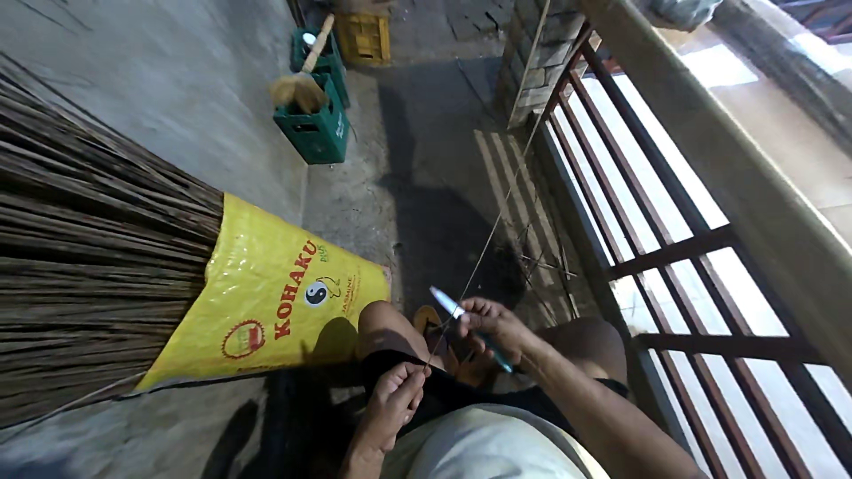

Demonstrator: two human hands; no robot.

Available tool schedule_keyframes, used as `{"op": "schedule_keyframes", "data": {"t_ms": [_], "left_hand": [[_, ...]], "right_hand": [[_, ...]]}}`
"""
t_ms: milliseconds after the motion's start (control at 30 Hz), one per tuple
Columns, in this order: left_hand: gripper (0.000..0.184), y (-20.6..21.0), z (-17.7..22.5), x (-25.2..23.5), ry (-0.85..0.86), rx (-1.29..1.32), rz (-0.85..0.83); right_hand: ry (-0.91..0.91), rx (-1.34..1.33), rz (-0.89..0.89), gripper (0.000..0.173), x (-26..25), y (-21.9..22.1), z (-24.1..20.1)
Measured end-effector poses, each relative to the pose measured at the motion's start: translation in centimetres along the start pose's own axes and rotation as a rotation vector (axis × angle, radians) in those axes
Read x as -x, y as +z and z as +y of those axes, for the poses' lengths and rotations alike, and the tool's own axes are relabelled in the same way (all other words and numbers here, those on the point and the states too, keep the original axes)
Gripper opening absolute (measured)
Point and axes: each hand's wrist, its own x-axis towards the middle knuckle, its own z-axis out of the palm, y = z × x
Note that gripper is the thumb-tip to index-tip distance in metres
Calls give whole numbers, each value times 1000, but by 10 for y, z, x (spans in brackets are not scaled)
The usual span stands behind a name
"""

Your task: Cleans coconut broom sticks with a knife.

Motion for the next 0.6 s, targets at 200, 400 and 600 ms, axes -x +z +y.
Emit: {"op": "schedule_keyframes", "data": {"t_ms": [200,400,600], "left_hand": [[17,-4,-4,2,-45,-15,-9],[18,-13,-8,10,-74,15,-34],[21,-11,-8,4,-42,-93,-14]], "right_hand": [[57,6,-117,27,5,6,18],[-8,3,75,19,-5,-14,-4],[3,13,42,32,1,1,10]]}}
